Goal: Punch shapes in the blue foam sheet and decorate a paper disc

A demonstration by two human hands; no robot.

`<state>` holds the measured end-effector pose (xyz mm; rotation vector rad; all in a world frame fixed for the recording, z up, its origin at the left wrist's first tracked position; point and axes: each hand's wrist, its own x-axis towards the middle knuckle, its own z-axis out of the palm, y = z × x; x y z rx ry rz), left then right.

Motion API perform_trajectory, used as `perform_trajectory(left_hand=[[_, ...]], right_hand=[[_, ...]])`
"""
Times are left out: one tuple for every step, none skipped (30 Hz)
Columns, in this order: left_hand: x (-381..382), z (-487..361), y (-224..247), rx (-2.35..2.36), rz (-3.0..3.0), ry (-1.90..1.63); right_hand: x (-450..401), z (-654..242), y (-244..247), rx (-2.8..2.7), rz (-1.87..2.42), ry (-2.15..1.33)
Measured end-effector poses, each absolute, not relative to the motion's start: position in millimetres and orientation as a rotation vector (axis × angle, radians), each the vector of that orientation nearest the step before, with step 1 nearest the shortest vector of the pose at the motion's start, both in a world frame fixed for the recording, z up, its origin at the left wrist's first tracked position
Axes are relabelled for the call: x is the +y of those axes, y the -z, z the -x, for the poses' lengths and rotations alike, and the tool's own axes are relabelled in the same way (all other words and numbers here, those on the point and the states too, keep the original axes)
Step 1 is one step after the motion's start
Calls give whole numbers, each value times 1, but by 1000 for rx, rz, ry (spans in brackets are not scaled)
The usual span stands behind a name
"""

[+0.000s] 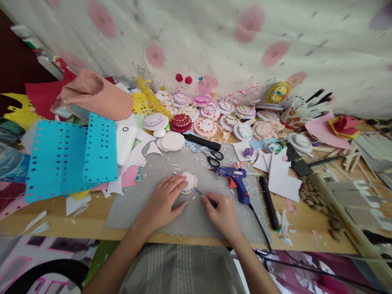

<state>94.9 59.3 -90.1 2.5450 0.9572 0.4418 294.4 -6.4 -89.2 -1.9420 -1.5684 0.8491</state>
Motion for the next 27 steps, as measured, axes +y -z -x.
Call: perform_trajectory(left_hand=[[59, -95, 90, 958, -2546, -441], [59, -95, 90, 958, -2546, -441], [59, -95, 90, 959, -2546, -440], [59, -95, 90, 959, -2546, -441], [59, -95, 90, 960, -2546, -443], [59, -95, 90, 961, -2547, -445], [59, -95, 90, 962, -2548, -447], [59, -95, 90, 961, -2549, -449], [59, -95, 90, 958, -2548, -450], [60, -96, 90, 956, -2547, -450], [60, -96, 90, 953, -2544, -450], [60, -96, 90, 951, -2540, -449], [60, -96, 90, 950, -2537, -450], [60, -96, 90, 948, -2536, -451], [60, -96, 90, 950, -2535, -453], [60, -96, 90, 952, -2536, -456], [60, -96, 90, 955, -2535, -458], [59, -96, 90, 955, -2534, -461], [59, -96, 90, 955, -2531, -465], [59, -96, 90, 952, -2528, -472], [59, -96, 91, 949, -2524, -481], [59, -95, 91, 945, -2522, -491], [59, -95, 90, 944, -2520, -499], [59, -95, 90, 945, -2521, -504], [59, -95, 90, 947, -2522, -502], [59, -96, 90, 948, -2525, -494], [59, -96, 90, 950, -2527, -483]], right_hand=[[-6, -295, 89, -1559, 1934, -864], [-6, -295, 89, -1541, 1919, -888], [-6, -296, 89, -1520, 1902, -914], [-6, -297, 90, -1500, 1888, -933], [-6, -297, 90, -1492, 1882, -940], [-6, -298, 90, -1498, 1885, -933], [-6, -298, 90, -1512, 1896, -914], [-6, -297, 90, -1529, 1912, -892], [-6, -297, 90, -1543, 1924, -875], [-6, -297, 90, -1548, 1927, -868], [-6, -297, 90, -1543, 1921, -869], [-7, -297, 90, -1533, 1910, -877], [-7, -297, 90, -1524, 1896, -886], [-7, -297, 91, -1521, 1886, -888], [-7, -297, 91, -1524, 1885, -883], [-7, -297, 91, -1533, 1892, -876], [-7, -297, 91, -1546, 1902, -867], [-7, -297, 91, -1557, 1912, -856], [-7, -297, 91, -1564, 1919, -847], [-7, -297, 91, -1564, 1920, -843], [-7, -297, 91, -1558, 1914, -843], [-7, -297, 91, -1551, 1904, -843], [-6, -296, 91, -1545, 1895, -841], [-6, -296, 91, -1545, 1892, -837], [-7, -296, 91, -1554, 1896, -829], [-7, -295, 91, -1568, 1908, -819], [-7, -295, 91, -1583, 1923, -810]])
